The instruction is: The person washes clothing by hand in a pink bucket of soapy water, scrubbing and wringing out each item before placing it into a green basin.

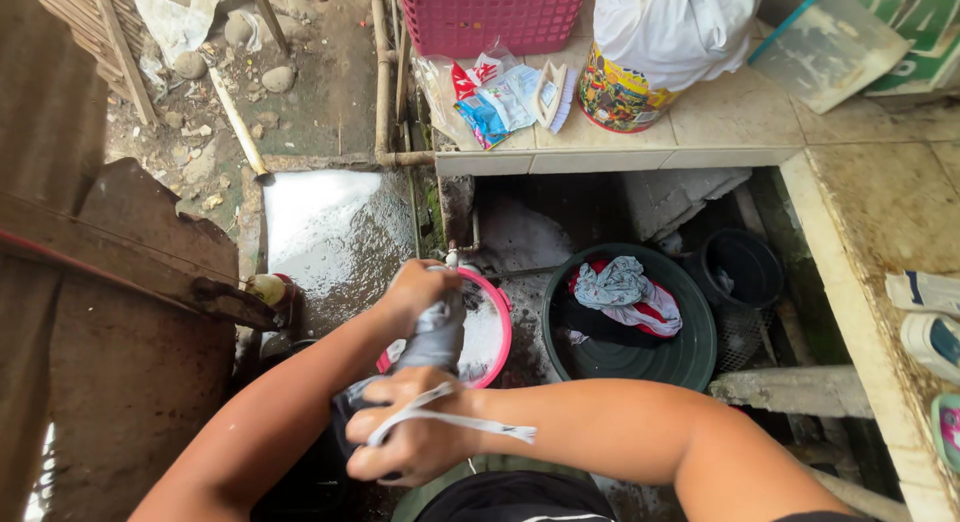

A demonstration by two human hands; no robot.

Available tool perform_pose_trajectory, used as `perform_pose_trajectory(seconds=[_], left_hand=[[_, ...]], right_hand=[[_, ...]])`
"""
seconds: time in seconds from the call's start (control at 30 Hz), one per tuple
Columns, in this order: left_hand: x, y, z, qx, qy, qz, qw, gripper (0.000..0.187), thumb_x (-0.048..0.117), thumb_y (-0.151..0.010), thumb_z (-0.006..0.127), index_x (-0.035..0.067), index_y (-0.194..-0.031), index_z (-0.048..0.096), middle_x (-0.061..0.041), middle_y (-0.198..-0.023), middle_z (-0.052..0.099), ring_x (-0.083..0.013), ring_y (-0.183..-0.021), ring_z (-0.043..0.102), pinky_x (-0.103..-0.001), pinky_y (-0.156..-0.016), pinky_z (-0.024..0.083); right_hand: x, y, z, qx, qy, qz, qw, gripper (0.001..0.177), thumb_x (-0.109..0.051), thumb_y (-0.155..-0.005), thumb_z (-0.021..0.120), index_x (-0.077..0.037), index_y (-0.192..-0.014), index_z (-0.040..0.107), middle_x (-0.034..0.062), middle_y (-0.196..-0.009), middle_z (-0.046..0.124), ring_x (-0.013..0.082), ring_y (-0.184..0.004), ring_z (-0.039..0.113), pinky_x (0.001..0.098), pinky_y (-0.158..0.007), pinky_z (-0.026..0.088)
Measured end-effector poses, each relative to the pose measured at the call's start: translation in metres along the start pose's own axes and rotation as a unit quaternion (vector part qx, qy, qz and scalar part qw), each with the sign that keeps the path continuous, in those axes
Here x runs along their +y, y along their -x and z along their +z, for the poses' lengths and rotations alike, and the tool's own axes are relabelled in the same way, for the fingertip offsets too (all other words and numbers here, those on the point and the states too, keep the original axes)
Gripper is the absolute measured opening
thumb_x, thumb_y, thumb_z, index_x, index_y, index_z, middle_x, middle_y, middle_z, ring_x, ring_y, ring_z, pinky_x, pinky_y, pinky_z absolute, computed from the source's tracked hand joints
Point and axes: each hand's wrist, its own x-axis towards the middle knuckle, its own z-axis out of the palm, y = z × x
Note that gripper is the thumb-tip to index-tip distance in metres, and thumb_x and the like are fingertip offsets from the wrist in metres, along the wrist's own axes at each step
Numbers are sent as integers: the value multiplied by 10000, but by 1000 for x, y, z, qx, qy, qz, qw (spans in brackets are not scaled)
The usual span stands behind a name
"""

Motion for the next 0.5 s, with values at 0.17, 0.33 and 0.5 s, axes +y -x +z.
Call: perform_pose_trajectory(seconds=[0.17, 0.33, 0.5], left_hand=[[-3, -26, 35, -24, -95, 16, 995, 389, 184, -783, 750, -6, -1117, 687, -140, -796, 766, -190, -641, 697, -350, -623, 571], [-32, -64, 45, 14, -91, 1, 996, 270, 201, -799, 750, -14, -961, 766, -116, -769, 745, -175, -615, 676, -340, -606, 546], [-98, -123, 37, 30, 180, -141, 973, 155, 144, -815, 737, -3, -862, 741, -98, -700, 692, -226, -597, 642, -387, -562, 513]], right_hand=[[43, 20, 74, -164, -2, -97, 982, 175, -255, -880, 671, -217, -1020, 573, -16, -1021, 570, 261, -971, 667, 444, -1086, 584], [60, 42, 62, -89, -74, -36, 993, 266, -263, -718, 668, -223, -971, 597, 12, -1143, 620, 387, -1162, 659, 453, -793, 578], [58, 67, 14, 21, -72, 76, 994, 277, -281, -711, 825, -157, -856, 624, 52, -942, 631, 311, -851, 643, 457, -661, 504]])
